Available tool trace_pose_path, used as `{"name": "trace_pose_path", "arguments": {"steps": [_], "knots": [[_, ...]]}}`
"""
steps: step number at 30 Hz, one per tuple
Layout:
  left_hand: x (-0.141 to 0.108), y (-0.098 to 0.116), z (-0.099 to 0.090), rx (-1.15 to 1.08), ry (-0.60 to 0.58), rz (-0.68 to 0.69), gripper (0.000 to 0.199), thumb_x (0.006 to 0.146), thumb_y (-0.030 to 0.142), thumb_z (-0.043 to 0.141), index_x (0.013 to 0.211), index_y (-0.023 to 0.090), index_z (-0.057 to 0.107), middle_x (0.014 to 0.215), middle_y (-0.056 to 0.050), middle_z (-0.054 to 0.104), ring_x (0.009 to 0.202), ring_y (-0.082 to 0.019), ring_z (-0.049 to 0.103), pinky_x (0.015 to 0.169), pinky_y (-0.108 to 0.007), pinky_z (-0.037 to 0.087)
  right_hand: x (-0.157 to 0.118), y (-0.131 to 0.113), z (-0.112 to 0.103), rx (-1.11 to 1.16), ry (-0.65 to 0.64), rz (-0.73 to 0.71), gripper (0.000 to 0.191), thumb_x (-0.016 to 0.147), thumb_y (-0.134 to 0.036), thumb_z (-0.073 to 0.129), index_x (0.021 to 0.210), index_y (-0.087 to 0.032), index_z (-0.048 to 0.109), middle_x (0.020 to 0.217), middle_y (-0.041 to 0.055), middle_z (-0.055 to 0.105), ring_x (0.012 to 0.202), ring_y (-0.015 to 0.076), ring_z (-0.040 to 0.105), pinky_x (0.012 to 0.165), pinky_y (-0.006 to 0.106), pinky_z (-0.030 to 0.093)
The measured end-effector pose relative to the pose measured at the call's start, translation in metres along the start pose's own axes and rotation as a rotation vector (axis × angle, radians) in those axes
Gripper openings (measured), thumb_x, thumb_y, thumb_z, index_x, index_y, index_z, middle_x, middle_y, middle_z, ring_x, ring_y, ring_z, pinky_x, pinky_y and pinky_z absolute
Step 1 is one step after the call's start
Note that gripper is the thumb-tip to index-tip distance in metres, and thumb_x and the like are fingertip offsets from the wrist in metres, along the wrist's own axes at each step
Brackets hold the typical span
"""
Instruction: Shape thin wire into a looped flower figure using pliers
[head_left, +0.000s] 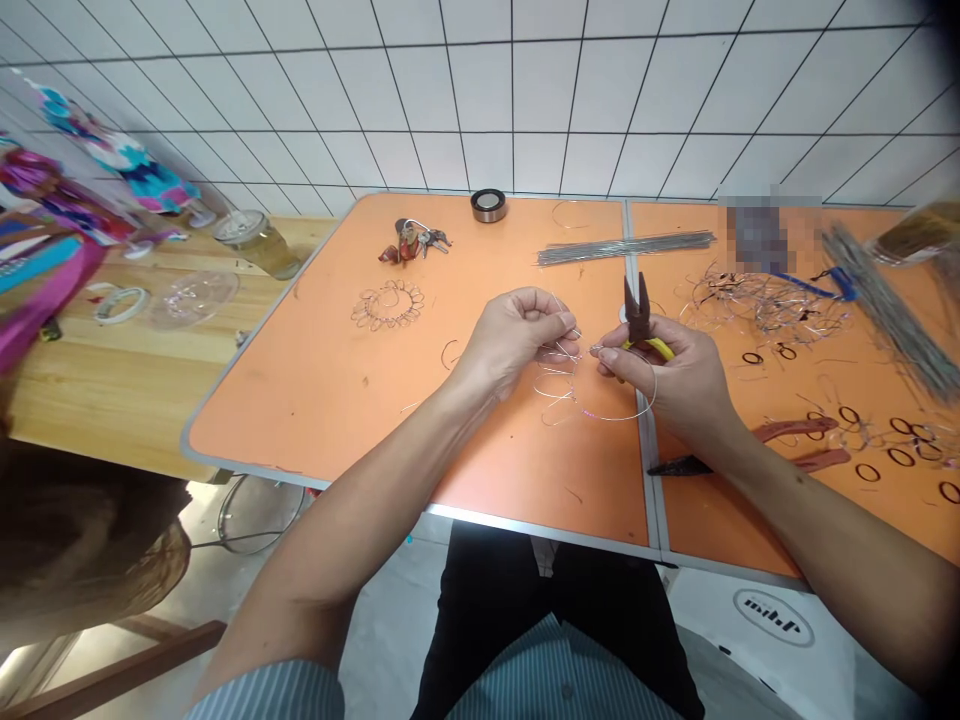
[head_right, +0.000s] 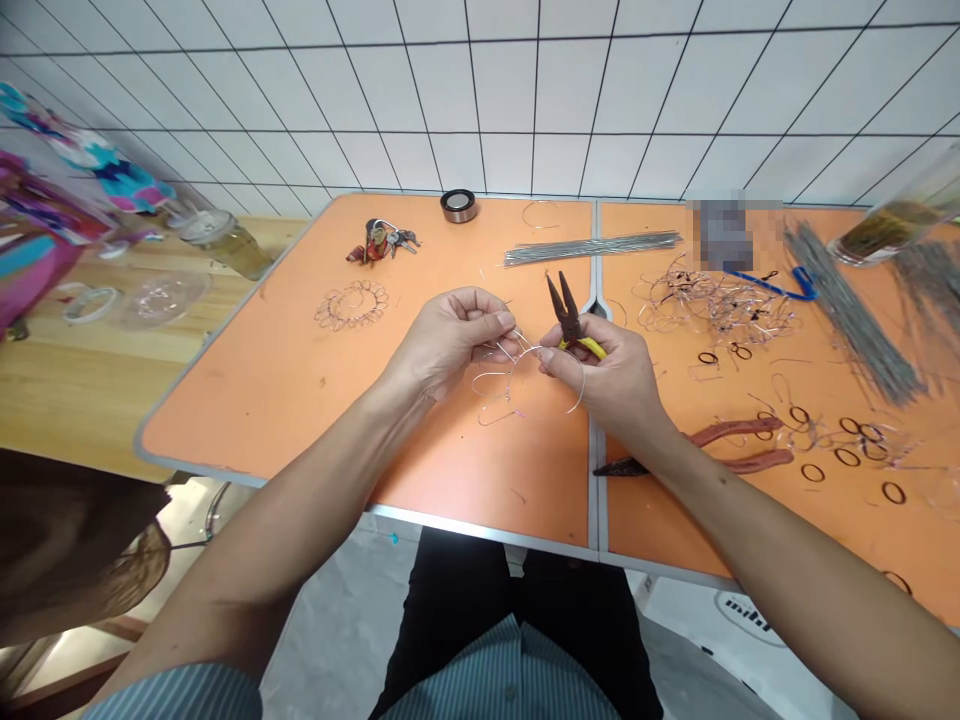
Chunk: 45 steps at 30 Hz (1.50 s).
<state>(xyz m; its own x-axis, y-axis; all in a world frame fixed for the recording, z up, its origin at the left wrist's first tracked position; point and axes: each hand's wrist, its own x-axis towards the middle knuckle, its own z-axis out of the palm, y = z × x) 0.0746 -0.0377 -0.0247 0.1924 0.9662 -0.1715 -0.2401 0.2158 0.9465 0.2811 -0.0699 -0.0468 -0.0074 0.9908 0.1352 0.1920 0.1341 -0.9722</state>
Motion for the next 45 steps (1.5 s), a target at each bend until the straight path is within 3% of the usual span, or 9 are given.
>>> {"name": "trace_pose_path", "arguments": {"steps": [8, 14, 20, 24, 29, 32, 36, 45], "knots": [[0.003, -0.003, -0.005, 0.077, 0.028, 0.058, 0.038, 0.071, 0.031, 0.105, 0.076, 0.016, 0.071, 0.069, 0.000, 0.075, 0.062, -0.009, 0.069, 0.066, -0.022, 0.053, 0.000, 0.001, 0.003, 0.027, -0.045, -0.008, 0.015, 0.080, -0.032, 0.094, 0.086, -0.030, 0.080, 0.084, 0.0006, 0.076, 0.079, 0.0215, 0.073, 0.080, 0.040, 0.065], [0.006, -0.003, -0.008, 0.097, 0.036, 0.109, 0.030, 0.073, 0.025, 0.101, 0.076, 0.017, 0.072, 0.069, 0.001, 0.075, 0.061, -0.009, 0.067, 0.066, -0.023, 0.053, 0.003, 0.004, 0.002, 0.036, -0.094, -0.006, 0.022, 0.080, -0.039, 0.095, 0.091, -0.028, 0.080, 0.094, 0.0031, 0.080, 0.091, 0.0238, 0.075, 0.088, 0.041, 0.066], [0.012, -0.003, -0.018, 0.023, 0.013, 0.163, 0.029, 0.072, 0.024, 0.101, 0.076, 0.017, 0.074, 0.070, 0.000, 0.077, 0.060, -0.010, 0.068, 0.064, -0.023, 0.053, 0.006, -0.001, -0.006, -0.134, -0.110, 0.046, 0.024, 0.087, -0.046, 0.087, 0.097, -0.026, 0.080, 0.096, 0.0048, 0.079, 0.089, 0.0243, 0.073, 0.085, 0.040, 0.061], [0.016, 0.000, -0.023, -0.058, 0.026, 0.156, 0.029, 0.070, 0.023, 0.102, 0.076, 0.016, 0.074, 0.069, -0.001, 0.077, 0.059, -0.009, 0.067, 0.061, -0.021, 0.051, 0.013, 0.002, -0.022, -0.257, -0.219, 0.087, 0.030, 0.092, -0.052, 0.082, 0.104, -0.024, 0.081, 0.100, 0.0062, 0.081, 0.095, 0.0277, 0.074, 0.089, 0.042, 0.056], [0.018, 0.002, -0.022, -0.182, 0.122, 0.099, 0.025, 0.078, 0.016, 0.096, 0.076, 0.015, 0.072, 0.071, -0.002, 0.077, 0.060, -0.008, 0.069, 0.063, -0.020, 0.052, 0.014, 0.001, -0.029, -0.426, -0.390, 0.036, 0.048, 0.104, -0.067, 0.066, 0.086, -0.024, 0.075, 0.085, 0.0049, 0.073, 0.083, 0.0250, 0.067, 0.077, 0.039, 0.048], [0.019, 0.002, -0.020, -0.234, 0.167, 0.076, 0.022, 0.086, 0.011, 0.089, 0.075, 0.015, 0.070, 0.071, -0.002, 0.078, 0.060, -0.008, 0.069, 0.063, -0.019, 0.052, 0.008, -0.002, -0.022, -0.369, -0.420, 0.022, 0.058, 0.110, -0.074, 0.057, 0.091, -0.023, 0.078, 0.092, 0.0074, 0.078, 0.089, 0.0262, 0.072, 0.083, 0.040, 0.052], [0.020, 0.002, -0.018, -0.251, 0.204, 0.065, 0.023, 0.092, 0.008, 0.084, 0.075, 0.014, 0.069, 0.071, -0.002, 0.078, 0.058, -0.007, 0.069, 0.063, -0.018, 0.053, 0.003, -0.001, -0.012, -0.197, -0.405, 0.107, 0.067, 0.108, -0.084, 0.057, 0.099, -0.022, 0.081, 0.094, 0.0096, 0.081, 0.090, 0.0264, 0.075, 0.087, 0.040, 0.059], [0.013, 0.004, -0.010, -0.252, 0.201, -0.011, 0.022, 0.094, 0.011, 0.085, 0.082, 0.016, 0.067, 0.076, -0.002, 0.079, 0.067, -0.012, 0.079, 0.064, -0.020, 0.056, 0.004, -0.011, -0.008, -0.116, -0.363, 0.131, 0.066, 0.105, -0.085, 0.062, 0.093, -0.021, 0.078, 0.087, 0.0075, 0.075, 0.082, 0.0225, 0.070, 0.081, 0.038, 0.059]]}}
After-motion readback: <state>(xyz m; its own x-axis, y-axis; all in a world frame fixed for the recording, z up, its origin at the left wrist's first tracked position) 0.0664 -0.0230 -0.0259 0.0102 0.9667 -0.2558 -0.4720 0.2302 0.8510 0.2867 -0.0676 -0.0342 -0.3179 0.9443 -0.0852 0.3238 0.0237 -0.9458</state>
